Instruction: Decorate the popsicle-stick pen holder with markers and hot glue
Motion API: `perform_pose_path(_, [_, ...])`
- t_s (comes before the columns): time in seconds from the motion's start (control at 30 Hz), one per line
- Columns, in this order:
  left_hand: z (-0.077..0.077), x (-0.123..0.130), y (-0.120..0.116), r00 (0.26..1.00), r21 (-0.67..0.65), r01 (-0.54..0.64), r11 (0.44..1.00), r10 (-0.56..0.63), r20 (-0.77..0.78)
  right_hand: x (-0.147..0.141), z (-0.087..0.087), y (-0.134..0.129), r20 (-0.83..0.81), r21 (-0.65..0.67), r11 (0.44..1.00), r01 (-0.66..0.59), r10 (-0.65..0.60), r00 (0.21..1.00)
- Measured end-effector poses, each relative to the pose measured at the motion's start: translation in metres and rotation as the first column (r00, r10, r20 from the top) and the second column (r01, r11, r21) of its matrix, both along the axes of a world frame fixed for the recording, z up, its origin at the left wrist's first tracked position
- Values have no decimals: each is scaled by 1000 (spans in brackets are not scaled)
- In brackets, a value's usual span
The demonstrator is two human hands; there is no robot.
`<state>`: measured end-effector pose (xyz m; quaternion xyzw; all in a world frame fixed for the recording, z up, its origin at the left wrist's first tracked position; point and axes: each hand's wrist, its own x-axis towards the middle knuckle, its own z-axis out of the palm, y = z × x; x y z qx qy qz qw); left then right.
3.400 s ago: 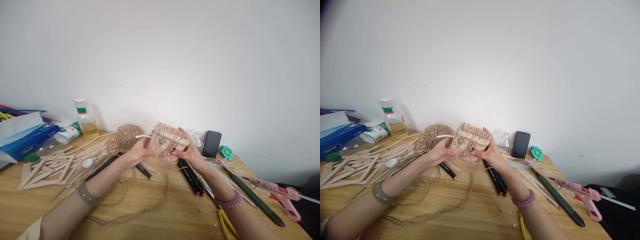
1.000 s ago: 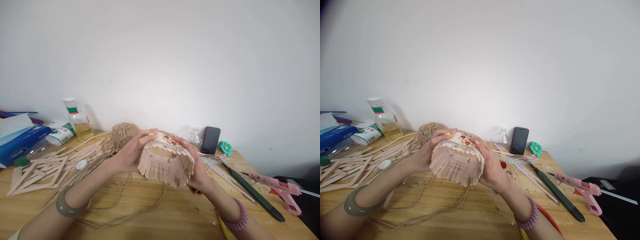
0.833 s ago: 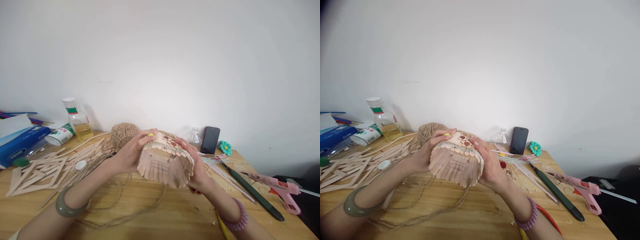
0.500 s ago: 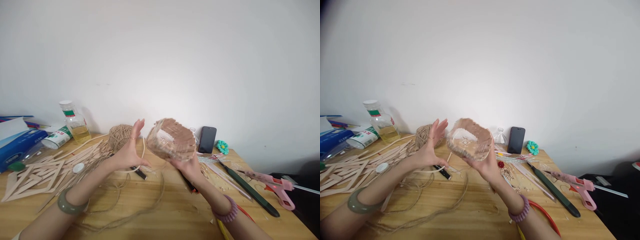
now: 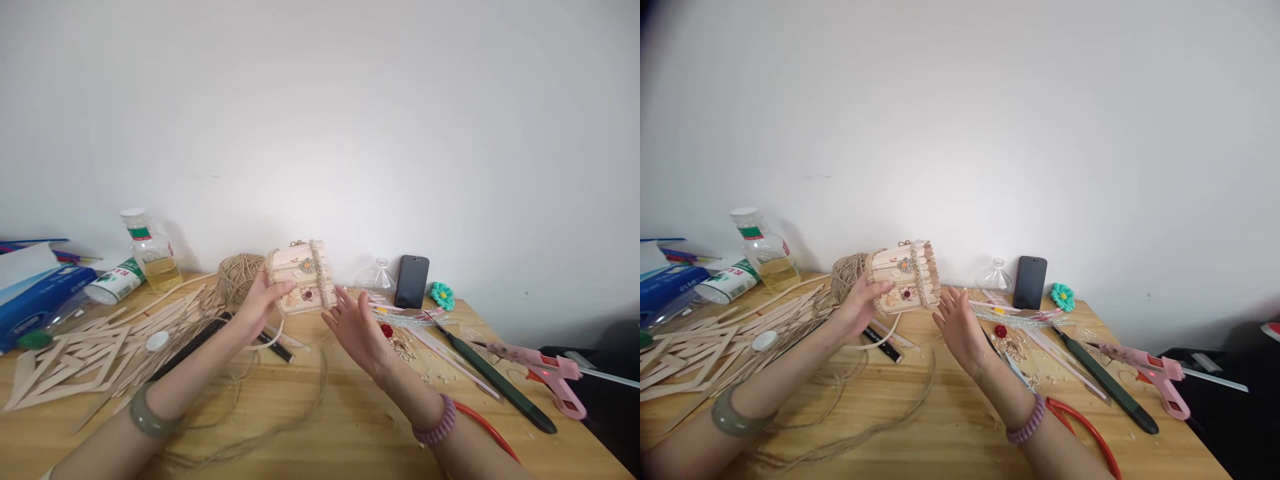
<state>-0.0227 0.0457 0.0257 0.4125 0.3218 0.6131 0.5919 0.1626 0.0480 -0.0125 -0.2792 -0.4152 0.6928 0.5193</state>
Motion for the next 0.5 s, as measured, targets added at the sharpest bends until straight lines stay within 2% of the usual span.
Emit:
perform_pose_path(0.07, [3, -1, 3, 990, 66, -82, 994, 89, -110, 3, -4, 10, -22, -69, 998, 10, -11, 1000])
perform_pose_path(0.13, [5, 3, 2, 924, 189, -150, 970, 205, -321, -2, -2, 15, -61, -79, 997, 8, -13, 998])
perform_pose_path(0.17, [8, 7, 0, 853, 262, -162, 951, 269, -447, -7, 1, 16, -87, -68, 998, 2, -8, 996])
perform_pose_path(0.23, [14, 15, -6, 647, 398, -131, 908, 383, -659, -18, 9, 15, -151, -33, 999, -11, 6, 989])
perform_pose_path(0.3, [23, 21, -13, 462, 469, -61, 881, 441, -770, -27, 14, 14, -241, -21, 998, -56, 50, 969])
perform_pose_path(0.33, [29, 23, -15, 416, 488, -41, 872, 459, -785, -29, 15, 14, -272, -22, 997, -72, 63, 960])
perform_pose_path(0.37, [34, 24, -17, 404, 506, -47, 861, 479, -779, -30, 16, 14, -293, -28, 996, -80, 68, 954])
perform_pose_path(0.43, [43, 24, -18, 445, 548, -95, 831, 528, -723, -28, 14, 17, -293, -46, 996, -70, 53, 955])
perform_pose_path(0.5, [47, 24, -16, 462, 573, -76, 816, 538, -705, -24, 14, 19, -287, -55, 997, -55, 37, 957])
